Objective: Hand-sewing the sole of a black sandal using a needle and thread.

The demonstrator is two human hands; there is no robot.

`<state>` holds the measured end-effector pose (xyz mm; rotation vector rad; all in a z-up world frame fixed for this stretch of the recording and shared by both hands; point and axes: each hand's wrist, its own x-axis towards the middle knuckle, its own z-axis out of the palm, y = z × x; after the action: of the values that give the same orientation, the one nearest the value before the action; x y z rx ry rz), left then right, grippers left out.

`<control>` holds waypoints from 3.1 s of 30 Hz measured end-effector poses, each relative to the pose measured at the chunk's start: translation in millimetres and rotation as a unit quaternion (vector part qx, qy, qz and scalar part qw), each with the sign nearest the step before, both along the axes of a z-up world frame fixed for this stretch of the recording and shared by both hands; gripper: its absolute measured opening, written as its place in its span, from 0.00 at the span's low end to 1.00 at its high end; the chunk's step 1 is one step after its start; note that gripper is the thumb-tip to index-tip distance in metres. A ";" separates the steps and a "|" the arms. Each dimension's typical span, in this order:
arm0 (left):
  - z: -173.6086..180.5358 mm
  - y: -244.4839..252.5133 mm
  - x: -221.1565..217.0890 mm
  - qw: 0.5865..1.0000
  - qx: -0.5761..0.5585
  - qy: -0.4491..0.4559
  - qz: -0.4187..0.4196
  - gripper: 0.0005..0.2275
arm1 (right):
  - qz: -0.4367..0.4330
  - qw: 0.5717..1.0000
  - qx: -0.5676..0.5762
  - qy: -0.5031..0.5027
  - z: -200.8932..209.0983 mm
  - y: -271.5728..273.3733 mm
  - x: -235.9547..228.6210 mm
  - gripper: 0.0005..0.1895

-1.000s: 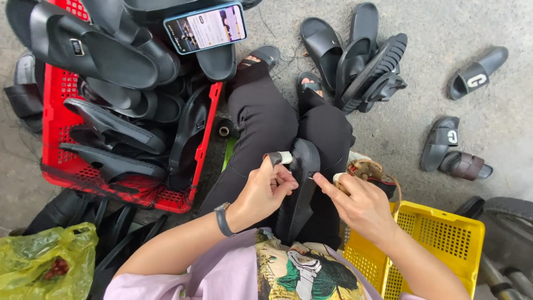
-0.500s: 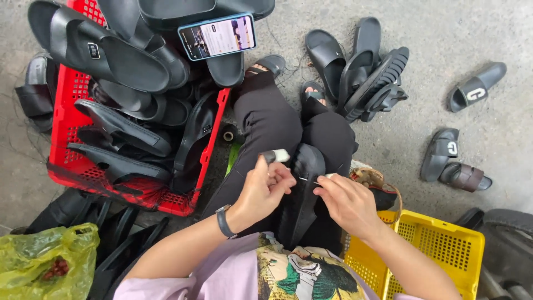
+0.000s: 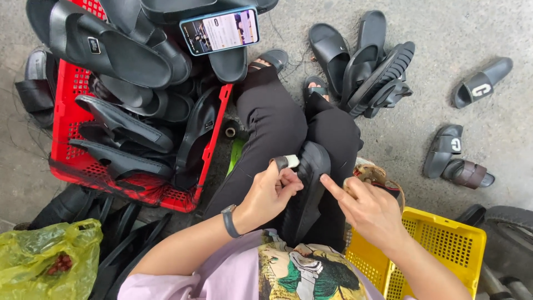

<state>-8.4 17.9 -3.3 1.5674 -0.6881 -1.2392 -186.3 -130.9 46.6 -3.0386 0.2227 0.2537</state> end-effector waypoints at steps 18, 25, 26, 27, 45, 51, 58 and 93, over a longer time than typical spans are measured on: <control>-1.1 -8.6 8.7 0.999 -0.028 0.017 0.006 0.12 | -0.121 0.954 0.144 -0.234 -32.2 14.6 13.5 0.16; 9.4 -11.1 14.9 0.996 -0.036 -0.050 -0.061 0.10 | -0.039 0.994 0.052 -0.091 1.2 -1.3 3.1 0.22; 5.6 -10.1 9.0 0.995 -0.063 -0.068 -0.020 0.09 | -0.014 1.000 -0.007 -0.011 5.8 -3.0 -2.3 0.28; 4.8 -10.9 6.8 0.995 -0.063 -0.069 -0.021 0.09 | -0.015 1.000 -0.006 -0.011 5.5 -6.8 -10.7 0.28; 18.5 8.4 16.1 0.977 -0.093 -0.155 -0.114 0.13 | -0.224 0.772 0.577 -0.144 -14.2 16.6 -14.8 0.06; 12.2 2.9 9.9 0.958 -0.121 -0.231 -0.118 0.05 | -0.390 0.748 0.459 -0.277 -24.9 22.4 -22.9 0.15; 20.6 -22.5 -14.4 0.842 -0.290 -0.455 0.022 0.08 | -0.357 0.787 0.451 -0.223 -24.3 19.2 0.6 0.06; 18.1 -51.6 -3.1 0.854 -0.303 -0.411 -0.097 0.08 | -0.317 0.736 0.504 -0.323 -24.5 18.6 1.3 0.03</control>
<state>-11.5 -33.8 14.8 1.4459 -1.6374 -0.3275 -185.0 -112.3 22.1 -1.6655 0.7316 -0.5514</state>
